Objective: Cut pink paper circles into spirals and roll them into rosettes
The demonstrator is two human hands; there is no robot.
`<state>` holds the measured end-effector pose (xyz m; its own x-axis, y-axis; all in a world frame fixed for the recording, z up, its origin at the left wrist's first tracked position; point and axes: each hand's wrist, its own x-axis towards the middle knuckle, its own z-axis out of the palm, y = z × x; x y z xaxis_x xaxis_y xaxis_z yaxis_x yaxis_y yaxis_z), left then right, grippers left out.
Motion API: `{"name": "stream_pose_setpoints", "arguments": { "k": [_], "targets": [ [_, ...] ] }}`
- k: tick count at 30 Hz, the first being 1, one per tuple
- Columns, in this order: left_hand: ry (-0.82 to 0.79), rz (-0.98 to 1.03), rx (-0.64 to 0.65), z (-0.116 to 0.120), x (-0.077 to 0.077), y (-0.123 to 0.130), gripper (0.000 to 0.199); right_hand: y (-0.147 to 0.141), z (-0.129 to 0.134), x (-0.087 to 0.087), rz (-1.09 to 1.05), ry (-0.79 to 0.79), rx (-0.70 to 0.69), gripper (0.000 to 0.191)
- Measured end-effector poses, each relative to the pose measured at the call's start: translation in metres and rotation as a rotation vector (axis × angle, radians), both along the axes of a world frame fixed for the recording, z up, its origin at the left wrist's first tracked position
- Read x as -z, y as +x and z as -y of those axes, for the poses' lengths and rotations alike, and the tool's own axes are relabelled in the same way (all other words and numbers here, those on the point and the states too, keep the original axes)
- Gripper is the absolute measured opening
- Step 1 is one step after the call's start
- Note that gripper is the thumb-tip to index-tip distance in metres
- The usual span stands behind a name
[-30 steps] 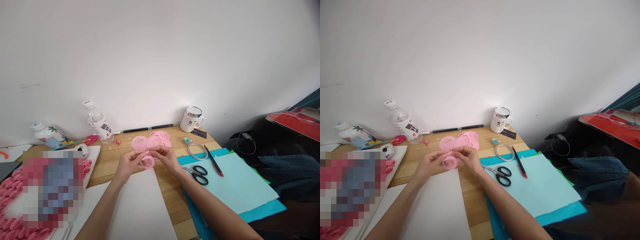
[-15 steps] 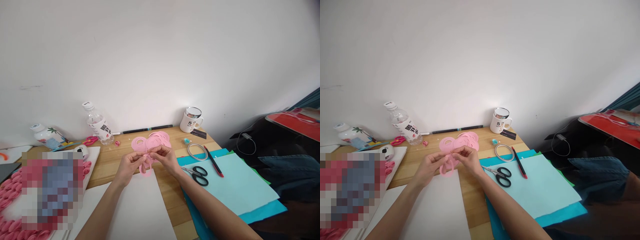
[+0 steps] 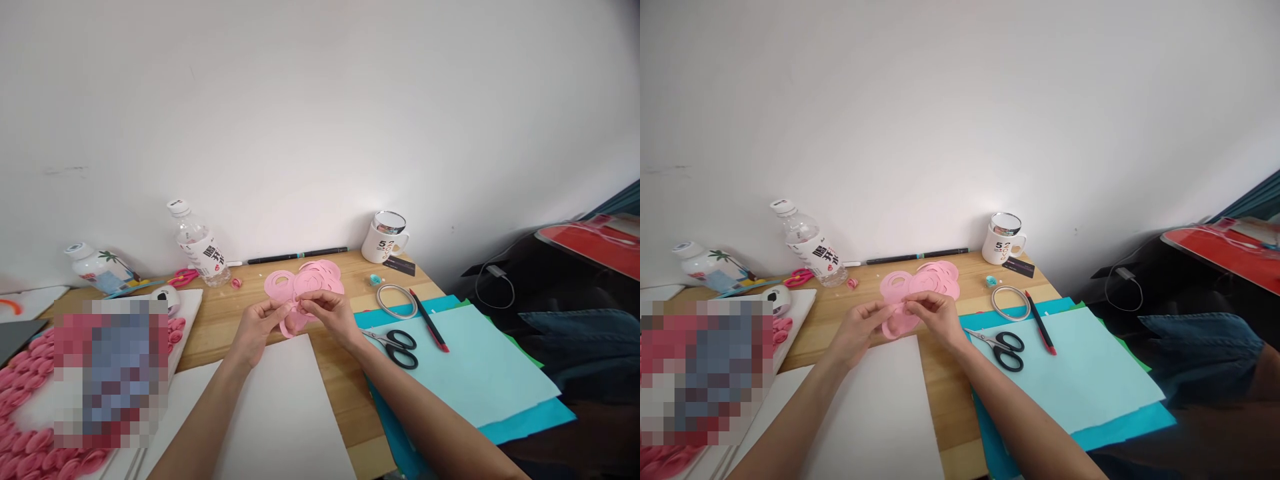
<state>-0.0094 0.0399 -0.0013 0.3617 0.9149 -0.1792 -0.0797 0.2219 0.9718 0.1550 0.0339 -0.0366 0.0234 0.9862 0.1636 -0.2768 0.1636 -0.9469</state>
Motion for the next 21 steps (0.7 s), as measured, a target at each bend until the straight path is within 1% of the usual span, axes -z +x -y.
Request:
{"name": "stream_pose_setpoints", "arguments": {
  "k": [4, 8, 12, 15, 21],
  "targets": [
    [-0.061, 0.068, -0.003, -0.0025, -0.0007, -0.0001, 0.019, 0.0004, 0.0011, -0.0024, -0.017, -0.015, 0.006, 0.018],
    [-0.108, 0.109, 0.026, -0.0022, -0.0014, -0.0001, 0.018, 0.0002, 0.0018, -0.0036, -0.08, -0.035, 0.007, 0.017],
    [-0.156, 0.063, 0.047, -0.003, 0.0006, -0.0008, 0.02, 0.0008, 0.0006, -0.0026, -0.081, -0.006, 0.039, 0.015],
    [-0.157, 0.025, 0.077, -0.0038, 0.0015, -0.001, 0.021, 0.0017, 0.0001, -0.0027, -0.066, 0.0, 0.075, 0.015],
    [-0.147, 0.045, 0.108, -0.0018, 0.0005, -0.0017, 0.026, 0.0019, 0.0017, -0.0036, -0.05, -0.035, 0.06, 0.017]
  ]
}}
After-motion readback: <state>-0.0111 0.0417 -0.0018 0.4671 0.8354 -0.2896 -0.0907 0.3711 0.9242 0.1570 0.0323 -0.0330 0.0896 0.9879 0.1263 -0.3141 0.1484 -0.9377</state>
